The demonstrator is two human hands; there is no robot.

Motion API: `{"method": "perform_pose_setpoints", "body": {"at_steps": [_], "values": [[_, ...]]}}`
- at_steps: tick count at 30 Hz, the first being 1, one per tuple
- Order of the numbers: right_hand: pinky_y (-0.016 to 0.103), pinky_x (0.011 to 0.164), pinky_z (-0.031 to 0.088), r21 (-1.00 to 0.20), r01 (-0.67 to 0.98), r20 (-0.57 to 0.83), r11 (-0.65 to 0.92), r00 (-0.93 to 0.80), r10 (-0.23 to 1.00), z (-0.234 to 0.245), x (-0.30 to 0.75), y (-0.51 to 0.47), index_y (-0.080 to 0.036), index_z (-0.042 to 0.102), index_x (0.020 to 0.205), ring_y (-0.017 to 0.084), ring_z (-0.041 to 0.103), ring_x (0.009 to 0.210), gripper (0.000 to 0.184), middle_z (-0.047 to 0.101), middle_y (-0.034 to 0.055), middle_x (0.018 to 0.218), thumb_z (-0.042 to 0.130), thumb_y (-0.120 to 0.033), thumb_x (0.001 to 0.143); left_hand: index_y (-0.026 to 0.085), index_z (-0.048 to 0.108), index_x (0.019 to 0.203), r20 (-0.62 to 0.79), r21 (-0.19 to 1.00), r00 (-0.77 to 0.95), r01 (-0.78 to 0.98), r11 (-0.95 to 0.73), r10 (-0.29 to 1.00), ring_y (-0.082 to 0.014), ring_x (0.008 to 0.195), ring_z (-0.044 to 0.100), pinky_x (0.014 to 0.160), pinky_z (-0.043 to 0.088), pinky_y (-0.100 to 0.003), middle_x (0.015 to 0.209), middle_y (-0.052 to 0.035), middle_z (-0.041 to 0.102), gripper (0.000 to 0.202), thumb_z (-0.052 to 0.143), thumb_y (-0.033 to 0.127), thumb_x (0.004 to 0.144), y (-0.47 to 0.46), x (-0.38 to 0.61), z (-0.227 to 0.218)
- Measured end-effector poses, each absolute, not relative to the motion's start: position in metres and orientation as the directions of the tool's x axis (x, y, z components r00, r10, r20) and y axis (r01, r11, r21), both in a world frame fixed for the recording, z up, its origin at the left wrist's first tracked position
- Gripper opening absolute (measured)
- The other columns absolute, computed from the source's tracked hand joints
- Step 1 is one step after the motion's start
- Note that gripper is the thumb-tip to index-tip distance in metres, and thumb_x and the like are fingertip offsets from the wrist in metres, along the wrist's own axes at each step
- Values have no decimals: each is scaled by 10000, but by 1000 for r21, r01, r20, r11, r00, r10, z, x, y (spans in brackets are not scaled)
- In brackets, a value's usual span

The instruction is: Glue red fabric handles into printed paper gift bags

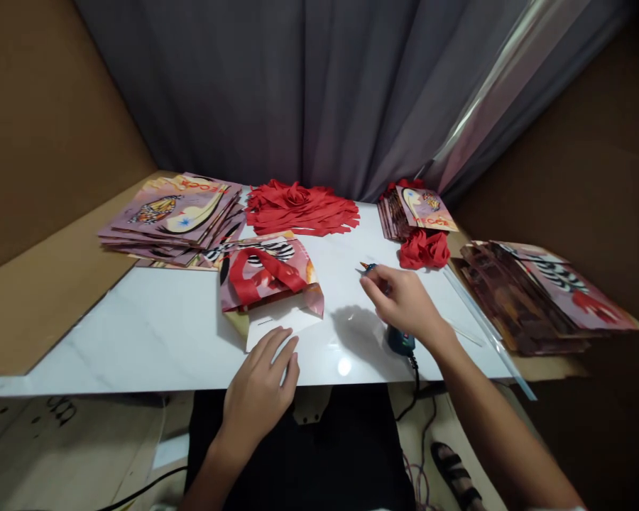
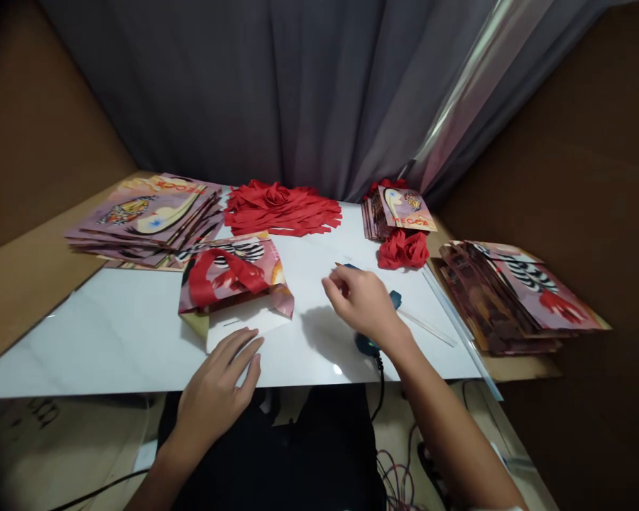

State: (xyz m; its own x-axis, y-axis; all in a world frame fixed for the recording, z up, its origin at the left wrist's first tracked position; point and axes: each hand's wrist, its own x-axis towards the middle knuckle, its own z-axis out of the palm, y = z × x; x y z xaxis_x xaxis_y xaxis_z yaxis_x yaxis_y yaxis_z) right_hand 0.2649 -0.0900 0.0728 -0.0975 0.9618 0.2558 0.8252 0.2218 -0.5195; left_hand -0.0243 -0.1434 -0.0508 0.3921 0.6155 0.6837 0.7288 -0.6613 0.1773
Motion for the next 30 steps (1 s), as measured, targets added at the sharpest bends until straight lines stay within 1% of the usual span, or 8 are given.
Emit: {"method": "perform_pose_setpoints", "body": {"at_steps": [3, 7, 10, 17, 20, 25, 28, 30], "values": [[298, 772, 487, -424, 830, 268, 363, -268, 925, 68, 238, -9, -193, 746, 1029, 213, 720, 846, 146, 818, 64, 999, 602, -213, 1013, 166, 708, 1267, 687, 190, 376, 733, -653, 622, -306, 1256, 741, 1065, 630, -468, 1304, -131, 781, 254, 619, 88, 1042, -143, -24, -51], [332, 969, 544, -191, 916, 133, 354, -333, 934, 58, 195, 104, -164, 752, 1327, 287, 720, 1249, 402, 765, 147, 1410, 462, -110, 1054, 160, 711, 1263, 692, 186, 337, 771, -609, 638, -316, 1185, 745, 1014, 630, -494, 1298, -137, 783, 236, 611, 124, 1053, -144, -22, -51], [338, 1071, 532, -157, 907, 105, 392, -379, 919, 58, 164, 158, -177, 719, 1460, 301, 670, 1388, 460, 691, 154, 1558, 483, -126, 1068, 161, 702, 1286, 684, 189, 320, 790, -583, 655, -312, 1150, 741, 982, 624, -491, 1283, -130, 791, 238, 597, 169, 1073, -149, -25, -51], [419, 1163, 488, -158, 887, 94, 434, -424, 901, 51, 122, 200, -128, 831, 1162, 352, 721, 1304, 260, 795, 232, 1333, 624, -140, 1004, 134, 593, 1512, 607, 187, 339, 818, -544, 719, -317, 1303, 690, 1057, 605, -474, 1445, -148, 742, 419, 533, 294, 1129, -169, -41, -57], [465, 1206, 445, -210, 882, 177, 422, -390, 903, 45, 121, 204, -122, 793, 1125, 345, 707, 1308, 272, 787, 247, 1325, 536, -104, 1035, 143, 579, 1540, 579, 196, 347, 819, -539, 738, -312, 1362, 665, 1090, 596, -454, 1497, -147, 715, 446, 541, 306, 1127, -173, -46, -59], [432, 1143, 496, -397, 850, 381, 347, -191, 905, 61, 138, 217, -121, 574, 1425, 279, 723, 1248, 400, 752, 243, 1352, 276, -239, 1186, 157, 552, 1587, 569, 211, 351, 812, -545, 743, -320, 1404, 651, 1108, 582, -463, 1533, -153, 695, 489, 544, 297, 1118, -172, -48, -64], [344, 1022, 573, -760, 521, 457, 388, 3, 890, 91, 161, 230, -160, 508, 1447, 186, 768, 1075, 363, 780, 168, 1247, 295, -321, 1201, 177, 528, 1615, 560, 216, 364, 804, -555, 745, -318, 1416, 652, 1099, 586, -463, 1541, -149, 692, 523, 555, 320, 1113, -172, -51, -64], [323, 966, 602, -869, 235, 459, 436, 52, 887, 116, 181, 232, -196, 542, 1394, 163, 773, 975, 319, 801, 109, 1156, 471, -411, 1169, 178, 517, 1626, 553, 203, 380, 802, -562, 741, -313, 1410, 658, 1101, 589, -458, 1541, -145, 692, 540, 551, 314, 1104, -173, -55, -63]]}}
